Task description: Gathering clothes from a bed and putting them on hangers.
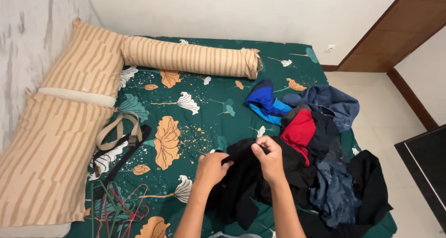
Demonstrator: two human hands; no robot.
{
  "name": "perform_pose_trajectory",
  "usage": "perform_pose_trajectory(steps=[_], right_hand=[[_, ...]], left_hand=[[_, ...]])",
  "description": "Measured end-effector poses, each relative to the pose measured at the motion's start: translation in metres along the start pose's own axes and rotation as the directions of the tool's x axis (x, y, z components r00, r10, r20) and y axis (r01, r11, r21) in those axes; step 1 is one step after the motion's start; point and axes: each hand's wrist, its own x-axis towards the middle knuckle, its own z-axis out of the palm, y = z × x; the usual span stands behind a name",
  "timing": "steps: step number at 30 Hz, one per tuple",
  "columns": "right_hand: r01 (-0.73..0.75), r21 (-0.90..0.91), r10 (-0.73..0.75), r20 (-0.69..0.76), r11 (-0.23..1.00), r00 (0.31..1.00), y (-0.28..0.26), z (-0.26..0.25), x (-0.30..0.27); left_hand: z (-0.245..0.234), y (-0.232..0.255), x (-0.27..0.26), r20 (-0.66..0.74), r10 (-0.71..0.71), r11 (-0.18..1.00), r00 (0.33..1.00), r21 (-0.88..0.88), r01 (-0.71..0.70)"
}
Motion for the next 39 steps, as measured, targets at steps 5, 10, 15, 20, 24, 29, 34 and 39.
perform_pose_trajectory(steps=[5, 10, 15, 20, 24, 29, 34, 39], right_hand=[[-0.034, 0.013, 0.036, -0.14, 0.999, 0.99, 0.0, -0.006, -0.011], [-0.043, -0.036, 0.028, -0.336, 0.998, 0.942, -0.008, -0.012, -0.024], [-0.048, -0.096, 0.002, -0.427, 0.994, 0.904, 0.007, -0.022, -0.035], [-0.03, -0.045, 0.001, -0.541, 0.999, 0.841, -0.001, -0.019, -0.023], [0.083, -0.038, -0.089, -0.595, 0.996, 0.799, 0.005, -0.017, -0.016], [0.182, -0.045, -0.179, -0.519, 0.982, 0.836, -0.003, -0.013, -0.001], [0.251, -0.069, -0.256, -0.445, 0.965, 0.858, -0.008, -0.005, 0.015], [0.335, -0.068, -0.329, -0.449, 0.94, 0.831, -0.009, -0.01, 0.025]], left_hand=[[-0.011, 0.002, -0.002, 0.02, -0.139, 0.989, 0.99, -0.048, 0.14], [-0.014, -0.003, 0.006, -0.089, 0.078, 0.989, 0.993, -0.12, -0.089], [-0.039, 0.009, 0.018, -0.041, -0.015, 0.977, 0.999, -0.214, 0.006], [-0.038, 0.021, 0.022, -0.099, 0.091, 0.958, 0.991, -0.263, -0.114], [-0.036, 0.024, 0.02, -0.172, 0.164, 0.935, 0.971, -0.286, -0.208], [-0.051, 0.039, 0.013, 0.089, 0.007, 0.954, 0.996, -0.3, 0.02], [-0.037, 0.021, 0.021, 0.098, 0.186, 0.97, 0.978, -0.179, -0.166], [-0.02, 0.001, 0.033, 0.024, 0.151, 0.988, 0.988, 0.004, -0.151]])
